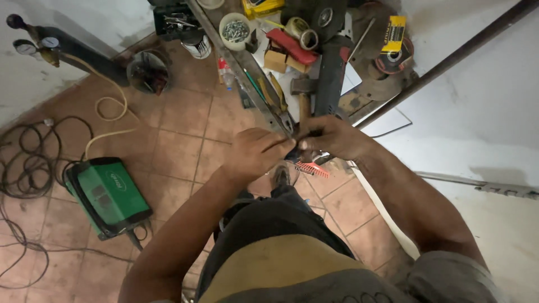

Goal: Stripping and taping electrical wires to repair equipment

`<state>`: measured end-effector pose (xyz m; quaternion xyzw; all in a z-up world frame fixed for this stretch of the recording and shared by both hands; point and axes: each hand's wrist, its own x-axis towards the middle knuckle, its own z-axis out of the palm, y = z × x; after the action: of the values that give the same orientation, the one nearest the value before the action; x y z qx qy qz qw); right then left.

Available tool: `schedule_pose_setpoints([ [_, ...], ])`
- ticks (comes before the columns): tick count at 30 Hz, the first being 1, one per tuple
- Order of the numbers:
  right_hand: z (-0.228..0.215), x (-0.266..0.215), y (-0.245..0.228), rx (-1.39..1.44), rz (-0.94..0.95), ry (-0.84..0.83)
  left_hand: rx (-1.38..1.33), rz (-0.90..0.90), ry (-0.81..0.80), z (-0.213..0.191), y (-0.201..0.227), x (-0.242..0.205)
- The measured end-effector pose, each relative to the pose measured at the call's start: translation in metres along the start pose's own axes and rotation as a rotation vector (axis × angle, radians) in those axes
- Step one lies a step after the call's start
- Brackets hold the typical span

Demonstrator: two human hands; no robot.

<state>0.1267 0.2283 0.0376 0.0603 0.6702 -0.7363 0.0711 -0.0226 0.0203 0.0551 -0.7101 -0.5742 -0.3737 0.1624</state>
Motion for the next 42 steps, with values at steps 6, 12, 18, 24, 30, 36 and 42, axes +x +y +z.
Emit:
schedule_pose_setpoints([
  [6, 0.000, -0.003, -0.023, -0.326, -0.196, -0.006, -0.434, -0.935, 0.048, 0.017, 0.039, -0.014],
  [12, 0.013, -0.006, -0.014, -0.798, -0.539, -0.004, -0.814, -1.191, -0.067, 0.054, -0.005, -0.065],
  [18, 0.015, -0.007, -0.013, -0.866, -0.662, 0.066, -0.824, -1.293, -0.173, 0.011, 0.017, -0.020],
  [24, 0.017, -0.001, 0.009, -0.775, -0.693, 0.165, -0.829, -1.568, -0.143, 0.079, -0.013, -0.074],
  [30, 0.022, -0.002, 0.021, -0.828, -0.665, 0.170, -1.216, -1.764, -0.191, 0.072, 0.005, -0.061],
  [36, 0.033, -0.003, 0.003, -0.730, -0.628, 0.136, -1.099, -1.551, -0.388, 0.048, 0.010, -0.037],
  [42, 0.027, -0.007, 0.008, -0.686, -0.534, 0.203, -0.387, -0.983, -0.185, 0.001, 0.018, -0.009],
])
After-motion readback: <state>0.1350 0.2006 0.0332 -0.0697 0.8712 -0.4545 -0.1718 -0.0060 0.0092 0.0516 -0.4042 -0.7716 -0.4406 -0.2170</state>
